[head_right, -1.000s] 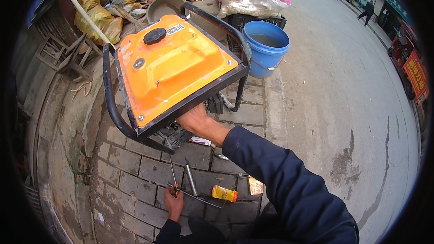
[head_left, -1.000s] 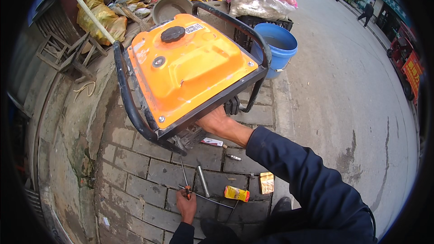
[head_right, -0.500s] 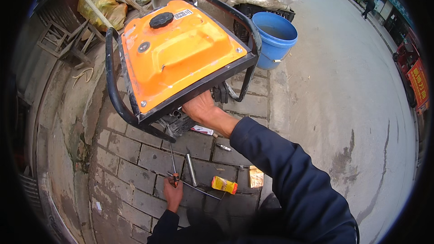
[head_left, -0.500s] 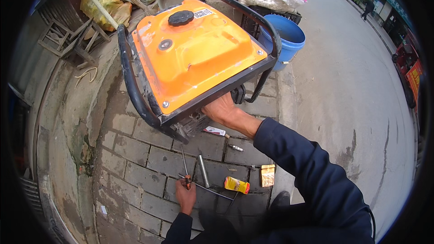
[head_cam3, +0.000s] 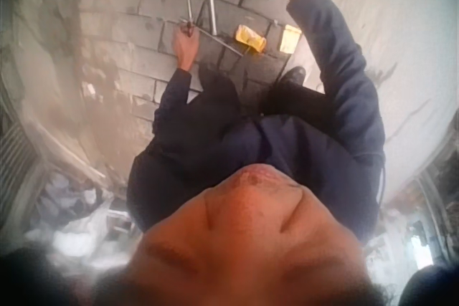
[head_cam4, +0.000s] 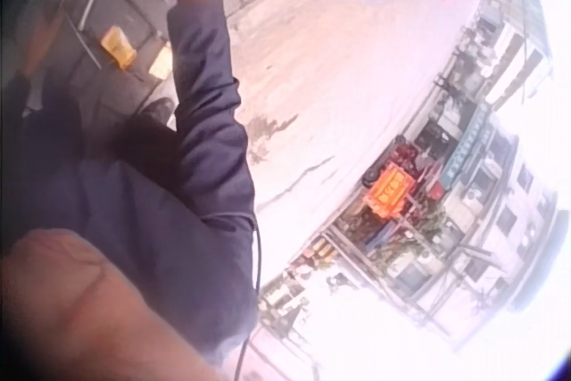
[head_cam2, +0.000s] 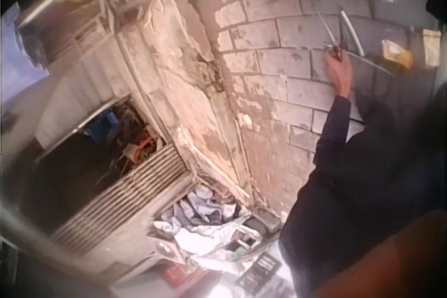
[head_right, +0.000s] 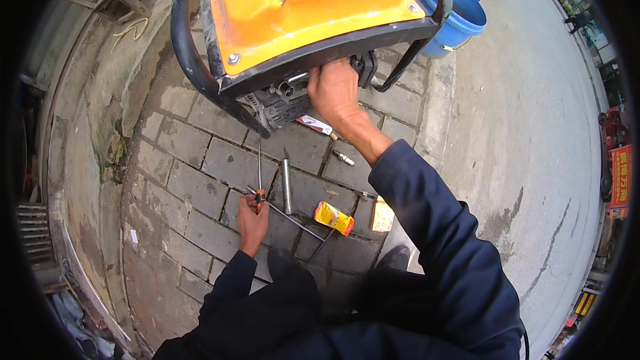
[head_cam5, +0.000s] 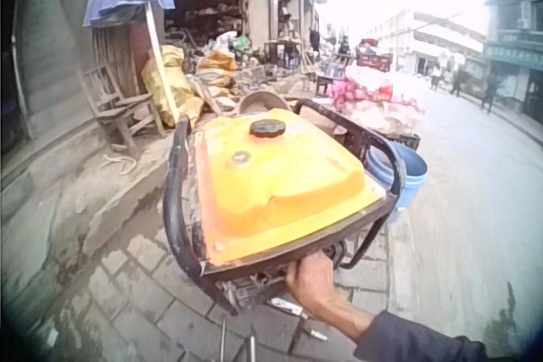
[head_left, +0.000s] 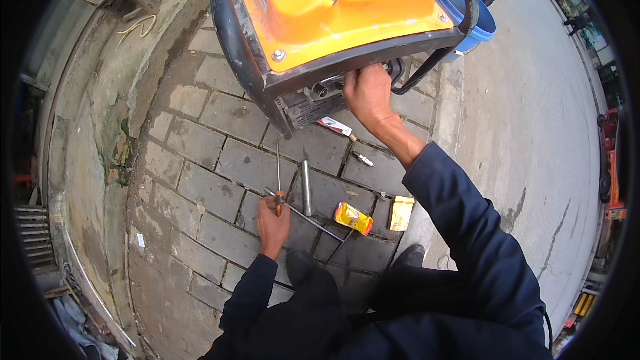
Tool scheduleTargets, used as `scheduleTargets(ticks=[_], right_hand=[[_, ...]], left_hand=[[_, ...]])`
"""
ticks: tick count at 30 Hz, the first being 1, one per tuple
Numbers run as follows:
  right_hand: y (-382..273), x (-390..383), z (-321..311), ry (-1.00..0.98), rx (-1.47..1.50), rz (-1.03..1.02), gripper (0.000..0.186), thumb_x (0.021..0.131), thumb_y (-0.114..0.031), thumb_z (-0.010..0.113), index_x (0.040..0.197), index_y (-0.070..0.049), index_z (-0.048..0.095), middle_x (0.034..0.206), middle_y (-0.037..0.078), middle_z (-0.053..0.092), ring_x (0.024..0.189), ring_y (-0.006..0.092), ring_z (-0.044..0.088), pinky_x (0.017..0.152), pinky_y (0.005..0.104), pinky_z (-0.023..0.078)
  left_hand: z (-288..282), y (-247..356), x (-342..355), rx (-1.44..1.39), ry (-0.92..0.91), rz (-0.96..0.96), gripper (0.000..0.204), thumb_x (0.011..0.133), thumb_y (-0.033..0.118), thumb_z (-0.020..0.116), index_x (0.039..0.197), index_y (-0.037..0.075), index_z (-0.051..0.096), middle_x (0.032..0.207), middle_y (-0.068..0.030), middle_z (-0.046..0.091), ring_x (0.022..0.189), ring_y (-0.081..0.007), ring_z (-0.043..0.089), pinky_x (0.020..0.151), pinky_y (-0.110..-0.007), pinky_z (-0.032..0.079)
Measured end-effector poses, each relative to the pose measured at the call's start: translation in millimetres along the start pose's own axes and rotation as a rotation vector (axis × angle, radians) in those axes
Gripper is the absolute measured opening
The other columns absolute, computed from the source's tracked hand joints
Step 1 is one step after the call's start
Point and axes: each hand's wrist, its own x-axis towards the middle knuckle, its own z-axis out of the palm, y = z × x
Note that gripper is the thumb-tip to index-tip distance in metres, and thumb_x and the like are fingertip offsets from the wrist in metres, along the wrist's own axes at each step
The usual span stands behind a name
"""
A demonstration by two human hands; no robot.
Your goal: The person removes the top cover of a portable generator, uses a screwdriver and socket wrench to remove the spark plug, inspects it, and then reinstalls it. The person then attempts to start the generator by pulling the starter cord.
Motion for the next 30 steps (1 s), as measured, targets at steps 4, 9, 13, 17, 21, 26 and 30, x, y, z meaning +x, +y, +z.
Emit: scheduleTargets(ticks=[4, 9, 13, 17, 21, 26, 30], right_hand=[[3.8, -10.1, -33.1, 0.022, 0.384, 0.336, 0.021, 0.103, -0.016, 0.062, 0.106, 0.003, 0.053, 0.081, 0.015, 0.066, 0.072, 0.0255, 0.068, 0.068, 0.0382, 0.054], [18.1, -62.0, -116.9, -0.37, 0.812, 0.985, 0.024, 0.106, -0.025, 0.06, 0.097, -0.003, 0.056, 0.081, 0.006, 0.063, 0.064, 0.0147, 0.06, 0.065, 0.0337, 0.057], [25.0, -120.8, -152.6, -0.594, 1.201, 1.214, 0.022, 0.108, -0.025, 0.057, 0.097, -0.005, 0.055, 0.082, 0.005, 0.063, 0.063, 0.0156, 0.059, 0.065, 0.0346, 0.057], [17.7, -174.6, -156.8, -0.624, 1.408, 1.34, 0.021, 0.108, -0.026, 0.055, 0.099, -0.007, 0.055, 0.082, 0.006, 0.062, 0.065, 0.0152, 0.057, 0.066, 0.0347, 0.055], [3.2, -211.8, -144.4, -0.541, 1.552, 1.441, 0.021, 0.108, -0.027, 0.055, 0.1, -0.008, 0.054, 0.082, 0.006, 0.063, 0.065, 0.0152, 0.057, 0.067, 0.0347, 0.055], [-5.2, -234.7, -131.8, -0.441, 1.693, 1.472, 0.021, 0.108, -0.028, 0.056, 0.099, -0.009, 0.052, 0.082, 0.006, 0.066, 0.065, 0.0147, 0.057, 0.068, 0.0341, 0.054], [1.7, -244.9, -131.6, -0.409, 1.668, 1.458, 0.02, 0.109, -0.027, 0.056, 0.102, -0.009, 0.053, 0.083, 0.006, 0.066, 0.065, 0.0136, 0.057, 0.068, 0.0335, 0.054]], left_hand=[[-3.8, 4.4, -2.6, -0.001, 0.025, 0.004, 0.038, 0.089, 0.018, 0.075, 0.115, -0.003, 0.058, 0.102, -0.0169, 0.067, 0.086, -0.0302, 0.068, 0.079, -0.042, 0.054], [-19.3, 31.1, -12.1, 0.099, 0.15, 0.273, 0.033, 0.093, 0.013, 0.071, 0.118, -0.004, 0.058, 0.1, -0.011, 0.064, 0.082, -0.0211, 0.061, 0.078, -0.035, 0.05], [-13.9, 82.9, -16.5, -0.453, -0.086, 0.099, 0.024, 0.1, 0.01, 0.066, 0.12, -0.001, 0.06, 0.102, -0.0039, 0.063, 0.084, -0.0092, 0.057, 0.076, -0.025, 0.048], [6.9, 146.3, -16.7, -0.82, -0.536, 0.076, 0.041, 0.098, 0.012, 0.072, 0.134, -0.002, 0.059, 0.1, -0.0016, 0.063, 0.091, -0.0069, 0.059, 0.081, -0.023, 0.05], [37.1, 186.6, -26.3, -0.764, -0.756, 0.083, 0.044, 0.097, 0.016, 0.075, 0.134, -0.001, 0.059, 0.099, -0.0007, 0.063, 0.09, -0.0067, 0.059, 0.081, -0.022, 0.05], [53.3, 190.8, -36.5, -0.736, -0.711, 0.002, 0.036, 0.096, 0.014, 0.075, 0.127, -0.002, 0.065, 0.103, 0.0003, 0.066, 0.09, -0.0054, 0.059, 0.08, -0.022, 0.049], [62.3, 184.5, -35.6, -0.801, -0.731, -0.071, 0.034, 0.095, 0.017, 0.077, 0.121, -0.002, 0.066, 0.105, -0.0011, 0.068, 0.093, -0.007, 0.063, 0.083, -0.024, 0.051]])
